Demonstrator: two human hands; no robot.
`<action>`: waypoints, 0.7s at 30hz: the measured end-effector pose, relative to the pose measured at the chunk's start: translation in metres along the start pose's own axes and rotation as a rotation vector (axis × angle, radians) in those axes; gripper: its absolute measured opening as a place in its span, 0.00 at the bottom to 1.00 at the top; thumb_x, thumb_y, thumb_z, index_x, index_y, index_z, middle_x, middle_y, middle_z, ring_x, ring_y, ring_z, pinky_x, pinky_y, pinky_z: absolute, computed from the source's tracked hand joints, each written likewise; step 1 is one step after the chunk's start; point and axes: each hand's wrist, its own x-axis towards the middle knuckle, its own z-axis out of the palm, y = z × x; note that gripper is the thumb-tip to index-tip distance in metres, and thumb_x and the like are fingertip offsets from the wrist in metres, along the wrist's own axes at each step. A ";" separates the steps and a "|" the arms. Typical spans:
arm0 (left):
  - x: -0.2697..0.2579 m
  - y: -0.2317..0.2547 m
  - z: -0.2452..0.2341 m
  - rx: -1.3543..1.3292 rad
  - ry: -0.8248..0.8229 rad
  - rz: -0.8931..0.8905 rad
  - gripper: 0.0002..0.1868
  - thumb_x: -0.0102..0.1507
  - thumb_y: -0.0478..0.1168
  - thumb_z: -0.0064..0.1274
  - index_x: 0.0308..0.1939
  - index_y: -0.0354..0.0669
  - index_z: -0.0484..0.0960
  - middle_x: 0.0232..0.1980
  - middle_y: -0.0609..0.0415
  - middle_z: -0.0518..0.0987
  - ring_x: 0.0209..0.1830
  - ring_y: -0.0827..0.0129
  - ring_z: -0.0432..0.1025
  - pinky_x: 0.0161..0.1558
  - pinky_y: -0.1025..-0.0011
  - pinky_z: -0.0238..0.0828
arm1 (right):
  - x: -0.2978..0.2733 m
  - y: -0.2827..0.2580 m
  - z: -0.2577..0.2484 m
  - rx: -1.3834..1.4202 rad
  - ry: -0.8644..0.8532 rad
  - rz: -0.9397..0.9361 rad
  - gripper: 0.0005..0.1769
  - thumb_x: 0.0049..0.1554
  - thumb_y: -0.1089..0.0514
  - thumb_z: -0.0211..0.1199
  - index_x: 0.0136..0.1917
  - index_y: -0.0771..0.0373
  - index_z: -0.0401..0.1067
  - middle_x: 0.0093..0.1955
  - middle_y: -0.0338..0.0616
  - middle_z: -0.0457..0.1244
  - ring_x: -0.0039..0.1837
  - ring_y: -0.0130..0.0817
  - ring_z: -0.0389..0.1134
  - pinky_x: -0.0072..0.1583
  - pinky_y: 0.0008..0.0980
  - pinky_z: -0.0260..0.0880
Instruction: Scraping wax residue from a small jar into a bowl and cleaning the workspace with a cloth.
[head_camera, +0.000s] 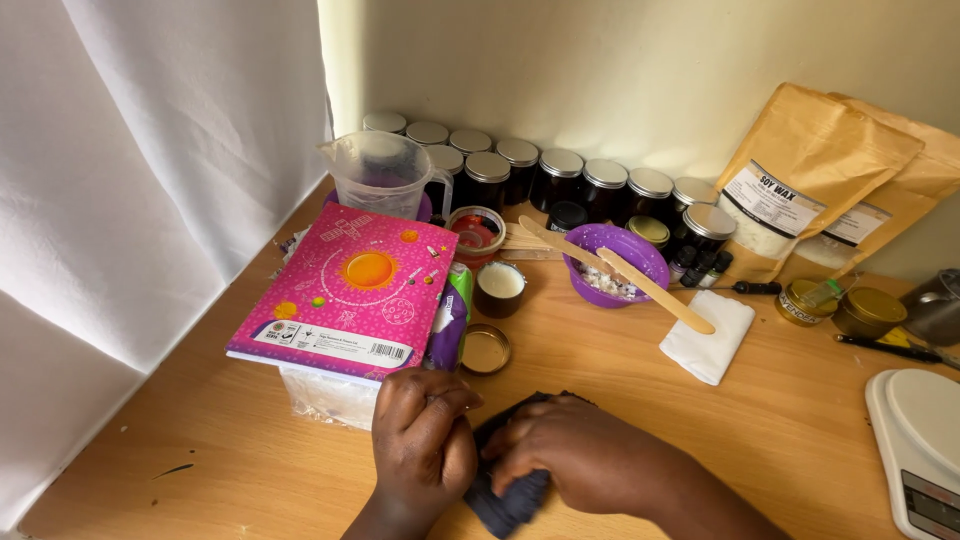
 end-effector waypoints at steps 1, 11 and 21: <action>-0.001 -0.001 -0.001 0.003 -0.011 -0.005 0.11 0.53 0.27 0.38 0.30 0.42 0.76 0.34 0.54 0.74 0.35 0.62 0.67 0.40 0.68 0.62 | -0.005 0.013 0.007 0.049 -0.044 -0.034 0.28 0.41 0.70 0.54 0.48 0.39 0.73 0.62 0.21 0.63 0.65 0.35 0.58 0.59 0.41 0.53; 0.000 0.004 0.001 0.033 0.031 -0.009 0.12 0.52 0.25 0.39 0.29 0.43 0.77 0.33 0.56 0.74 0.34 0.64 0.67 0.39 0.70 0.62 | -0.105 0.055 0.007 0.429 -0.121 0.298 0.28 0.38 0.71 0.43 0.34 0.42 0.79 0.50 0.29 0.71 0.55 0.21 0.72 0.55 0.22 0.67; 0.004 0.020 0.010 -0.022 0.047 -0.031 0.12 0.53 0.26 0.39 0.28 0.41 0.77 0.32 0.55 0.73 0.33 0.64 0.65 0.37 0.71 0.61 | -0.108 0.054 0.075 1.430 0.022 0.765 0.34 0.30 0.75 0.64 0.54 0.69 0.77 0.49 0.45 0.70 0.50 0.33 0.68 0.50 0.21 0.61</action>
